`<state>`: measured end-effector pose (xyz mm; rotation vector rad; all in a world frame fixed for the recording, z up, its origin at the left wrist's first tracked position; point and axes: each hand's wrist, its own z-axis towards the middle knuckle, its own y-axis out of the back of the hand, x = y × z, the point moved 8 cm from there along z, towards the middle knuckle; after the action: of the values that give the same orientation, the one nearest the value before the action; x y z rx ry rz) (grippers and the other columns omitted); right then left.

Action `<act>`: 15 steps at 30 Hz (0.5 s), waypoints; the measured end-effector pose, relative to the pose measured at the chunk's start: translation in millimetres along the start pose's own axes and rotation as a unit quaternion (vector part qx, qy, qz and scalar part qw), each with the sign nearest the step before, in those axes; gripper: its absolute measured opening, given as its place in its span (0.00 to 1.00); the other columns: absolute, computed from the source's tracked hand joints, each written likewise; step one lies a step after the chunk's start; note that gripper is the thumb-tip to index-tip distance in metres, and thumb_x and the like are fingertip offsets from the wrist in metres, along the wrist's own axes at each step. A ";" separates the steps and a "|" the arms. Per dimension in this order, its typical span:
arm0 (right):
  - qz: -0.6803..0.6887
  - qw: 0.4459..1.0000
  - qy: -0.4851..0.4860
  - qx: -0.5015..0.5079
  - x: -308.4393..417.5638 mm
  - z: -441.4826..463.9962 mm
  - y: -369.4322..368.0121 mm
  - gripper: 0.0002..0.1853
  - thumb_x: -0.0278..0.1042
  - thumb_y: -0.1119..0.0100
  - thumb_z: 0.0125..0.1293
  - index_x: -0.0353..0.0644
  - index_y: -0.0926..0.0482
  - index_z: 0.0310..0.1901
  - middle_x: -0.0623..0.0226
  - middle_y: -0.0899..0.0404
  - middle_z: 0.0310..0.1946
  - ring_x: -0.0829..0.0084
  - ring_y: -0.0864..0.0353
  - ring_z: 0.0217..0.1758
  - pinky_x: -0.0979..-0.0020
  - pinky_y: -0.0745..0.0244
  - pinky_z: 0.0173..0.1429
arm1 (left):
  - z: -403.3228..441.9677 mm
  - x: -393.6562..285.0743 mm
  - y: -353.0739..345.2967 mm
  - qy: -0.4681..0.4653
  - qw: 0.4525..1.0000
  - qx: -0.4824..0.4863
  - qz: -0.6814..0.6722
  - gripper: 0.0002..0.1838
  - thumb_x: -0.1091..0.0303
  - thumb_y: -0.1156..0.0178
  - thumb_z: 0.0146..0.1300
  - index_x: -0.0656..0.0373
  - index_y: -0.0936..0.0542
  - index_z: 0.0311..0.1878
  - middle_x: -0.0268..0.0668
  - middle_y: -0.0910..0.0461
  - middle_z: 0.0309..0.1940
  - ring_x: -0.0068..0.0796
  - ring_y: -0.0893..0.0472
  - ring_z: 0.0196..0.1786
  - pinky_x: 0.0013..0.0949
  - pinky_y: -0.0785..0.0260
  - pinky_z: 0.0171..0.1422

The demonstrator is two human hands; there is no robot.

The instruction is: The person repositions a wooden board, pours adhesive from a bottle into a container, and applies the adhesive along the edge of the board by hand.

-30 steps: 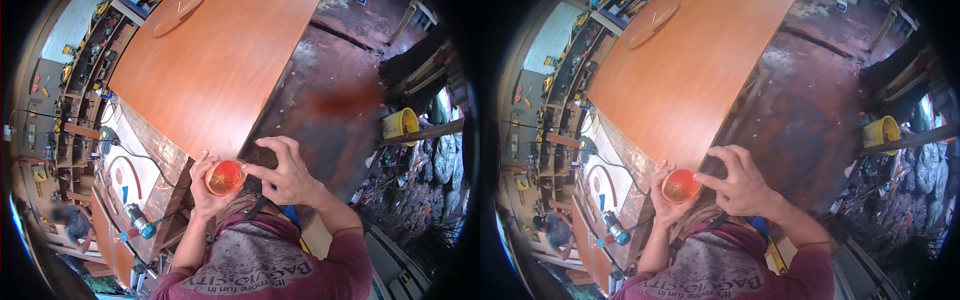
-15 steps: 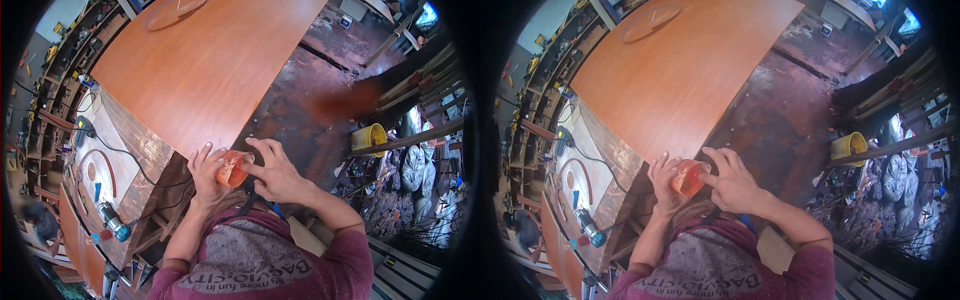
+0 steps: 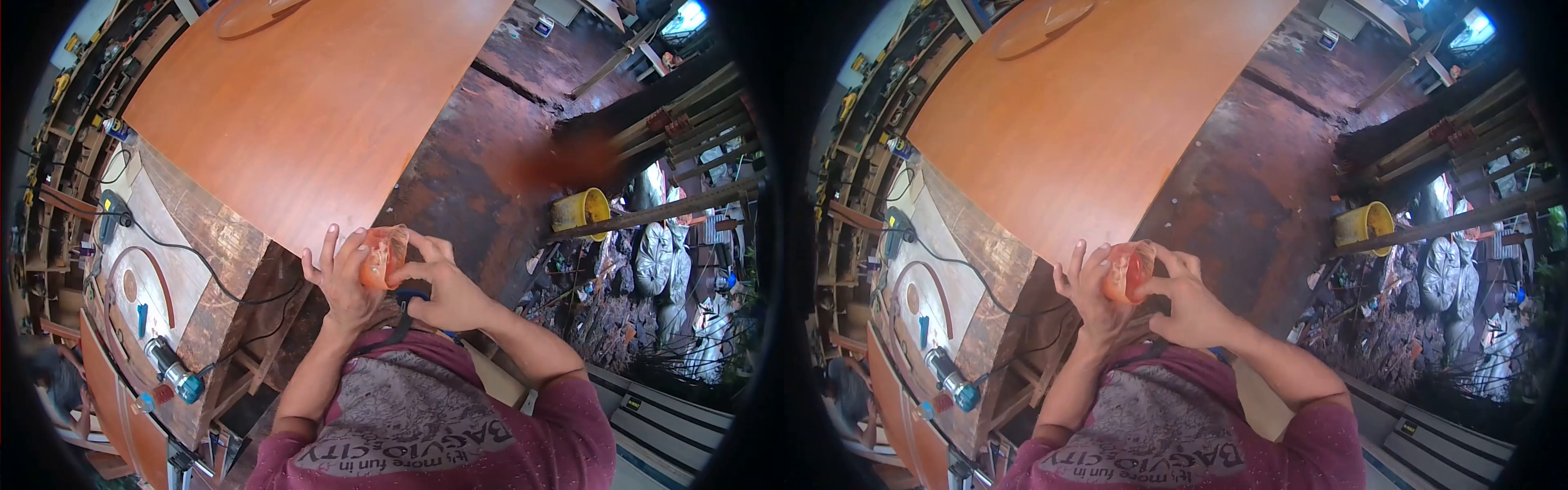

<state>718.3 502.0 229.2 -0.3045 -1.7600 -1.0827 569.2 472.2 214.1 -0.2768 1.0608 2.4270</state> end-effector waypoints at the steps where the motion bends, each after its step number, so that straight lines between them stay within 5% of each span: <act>1: 0.055 0.998 -0.018 0.011 -6.3 0.5 -2.1 0.23 0.22 0.37 0.52 0.42 0.13 0.53 0.41 0.46 0.82 0.42 0.45 0.82 0.47 0.43 0.83 | -3.9 4.1 -2.9 0.001 1.000 0.004 0.016 0.38 0.57 0.19 0.53 0.48 0.29 0.64 0.35 0.18 0.64 0.47 0.29 0.78 0.59 0.67 0.86; 4: 0.286 0.957 -0.050 0.024 -35.0 -1.3 -12.0 0.27 0.17 0.40 0.51 0.44 0.14 0.55 0.48 0.42 0.82 0.55 0.38 0.81 0.51 0.44 0.84 | -13.3 25.1 -1.6 0.048 0.999 -0.012 0.004 0.40 0.58 0.17 0.52 0.49 0.29 0.65 0.36 0.18 0.64 0.48 0.29 0.77 0.60 0.65 0.85; 6: 0.512 0.858 -0.035 0.007 -56.9 -4.6 -25.6 0.29 0.14 0.42 0.52 0.43 0.16 0.59 0.54 0.39 0.82 0.62 0.34 0.80 0.53 0.41 0.83 | -15.6 45.6 10.1 0.105 0.994 -0.020 -0.017 0.43 0.62 0.16 0.51 0.53 0.30 0.67 0.39 0.20 0.65 0.48 0.28 0.76 0.58 0.58 0.84; 7: 0.549 0.834 -0.040 -0.020 -71.9 -1.4 -32.4 0.30 0.14 0.43 0.53 0.42 0.18 0.61 0.56 0.39 0.81 0.64 0.34 0.79 0.53 0.40 0.82 | -18.0 56.1 17.5 0.139 0.990 -0.017 -0.028 0.45 0.65 0.15 0.51 0.56 0.31 0.69 0.41 0.22 0.66 0.48 0.26 0.75 0.57 0.52 0.84; 9: 0.625 0.775 -0.055 -0.078 -105.7 6.2 -56.5 0.32 0.13 0.44 0.55 0.41 0.21 0.65 0.61 0.39 0.81 0.66 0.34 0.78 0.55 0.37 0.80 | -36.7 87.4 25.2 0.304 0.905 -0.067 -0.291 0.45 0.73 0.16 0.51 0.63 0.31 0.71 0.45 0.25 0.66 0.41 0.26 0.72 0.45 0.31 0.76; 15: 0.746 0.643 0.012 -0.173 -162.4 52.4 -122.2 0.46 0.17 0.45 0.52 0.39 0.34 0.79 0.66 0.37 0.80 0.64 0.35 0.71 0.61 0.32 0.73 | -57.4 132.3 82.2 0.374 0.877 -0.051 -0.297 0.42 0.72 0.23 0.59 0.64 0.33 0.75 0.45 0.25 0.68 0.41 0.23 0.70 0.44 0.30 0.77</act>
<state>683.6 516.9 22.8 -1.6079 -0.6637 -0.0931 413.2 427.0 179.5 -1.4359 0.9281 1.8074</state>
